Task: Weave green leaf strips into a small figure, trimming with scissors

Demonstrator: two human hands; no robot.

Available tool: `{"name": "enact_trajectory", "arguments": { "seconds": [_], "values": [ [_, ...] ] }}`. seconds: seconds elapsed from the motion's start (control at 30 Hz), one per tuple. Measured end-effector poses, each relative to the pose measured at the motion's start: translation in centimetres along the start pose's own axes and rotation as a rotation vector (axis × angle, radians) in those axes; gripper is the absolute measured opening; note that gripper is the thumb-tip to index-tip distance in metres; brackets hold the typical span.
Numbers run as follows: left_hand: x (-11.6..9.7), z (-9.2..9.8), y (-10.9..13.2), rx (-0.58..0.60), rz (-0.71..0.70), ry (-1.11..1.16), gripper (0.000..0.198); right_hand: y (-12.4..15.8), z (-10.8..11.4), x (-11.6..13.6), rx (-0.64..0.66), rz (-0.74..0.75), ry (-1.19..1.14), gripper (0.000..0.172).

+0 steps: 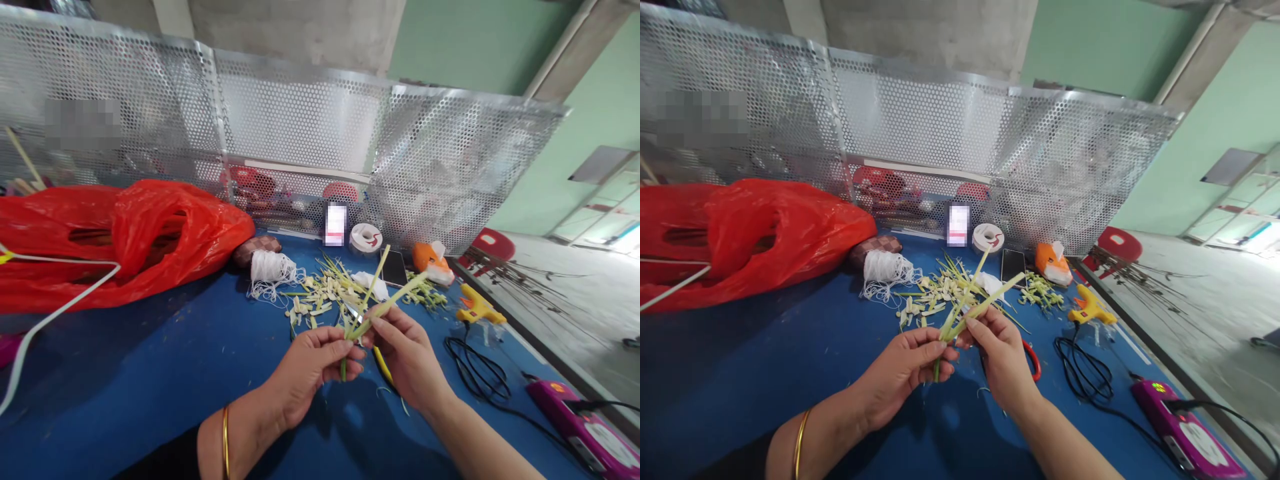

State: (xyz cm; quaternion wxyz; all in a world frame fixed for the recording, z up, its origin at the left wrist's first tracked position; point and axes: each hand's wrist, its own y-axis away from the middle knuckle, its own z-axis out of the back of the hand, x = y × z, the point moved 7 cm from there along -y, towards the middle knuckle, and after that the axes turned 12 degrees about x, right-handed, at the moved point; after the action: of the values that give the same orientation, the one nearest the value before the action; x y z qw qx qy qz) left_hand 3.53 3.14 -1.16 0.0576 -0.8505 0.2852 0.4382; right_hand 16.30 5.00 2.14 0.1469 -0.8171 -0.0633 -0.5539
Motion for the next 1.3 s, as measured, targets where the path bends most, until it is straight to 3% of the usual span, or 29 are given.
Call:
{"name": "enact_trajectory", "arguments": {
  "seconds": [0.2, 0.33, 0.43, 0.5, 0.6, 0.67, 0.97, 1.03, 1.17, 1.3],
  "values": [
    [-0.3, 1.2, 0.0, -0.127, -0.060, 0.061, 0.020, 0.5, 0.0, 1.0, 0.004, 0.179, 0.304, 0.008],
    [-0.6, 1.5, 0.1, -0.149, -0.060, 0.063, 0.019, 1.5, -1.5, 2.6, 0.068, 0.400, 0.703, 0.006],
    [-1.2, 1.6, 0.2, -0.137, -0.073, 0.028, 0.021, 3.0, -4.1, 3.8, 0.202, 0.678, 1.099, 0.014],
    [-1.7, 1.7, 0.2, -0.132, -0.104, -0.016, 0.023, 4.0, -5.9, 3.6, 0.361, 0.830, 1.366, 0.017],
    [-2.3, 1.9, 0.3, -0.158, -0.162, -0.081, 0.023, 4.7, -7.2, 2.8, 0.543, 0.901, 1.613, 0.021],
    [-2.5, 2.0, 0.2, -0.161, -0.185, -0.105, 0.022, 4.4, -7.4, 2.6, 0.565, 0.870, 1.666, 0.025],
    [-2.5, 1.4, 0.3, -0.107, -0.171, -0.029, 0.023, 3.1, -6.1, 2.7, 0.503, 0.745, 1.597, 0.026],
    [-2.6, 1.2, 0.4, -0.111, -0.177, -0.060, 0.021, 2.3, -4.7, 3.1, 0.364, 0.619, 1.418, 0.021],
    [-2.0, 0.5, 0.4, -0.091, -0.133, -0.137, 0.015, 0.5, -0.9, 2.5, 0.061, 0.203, 0.836, 0.012],
    [-1.2, -0.3, 0.4, -0.047, -0.068, -0.251, 0.012, 0.3, -0.6, 1.6, 0.041, 0.027, 0.523, 0.019]
  ]
}}
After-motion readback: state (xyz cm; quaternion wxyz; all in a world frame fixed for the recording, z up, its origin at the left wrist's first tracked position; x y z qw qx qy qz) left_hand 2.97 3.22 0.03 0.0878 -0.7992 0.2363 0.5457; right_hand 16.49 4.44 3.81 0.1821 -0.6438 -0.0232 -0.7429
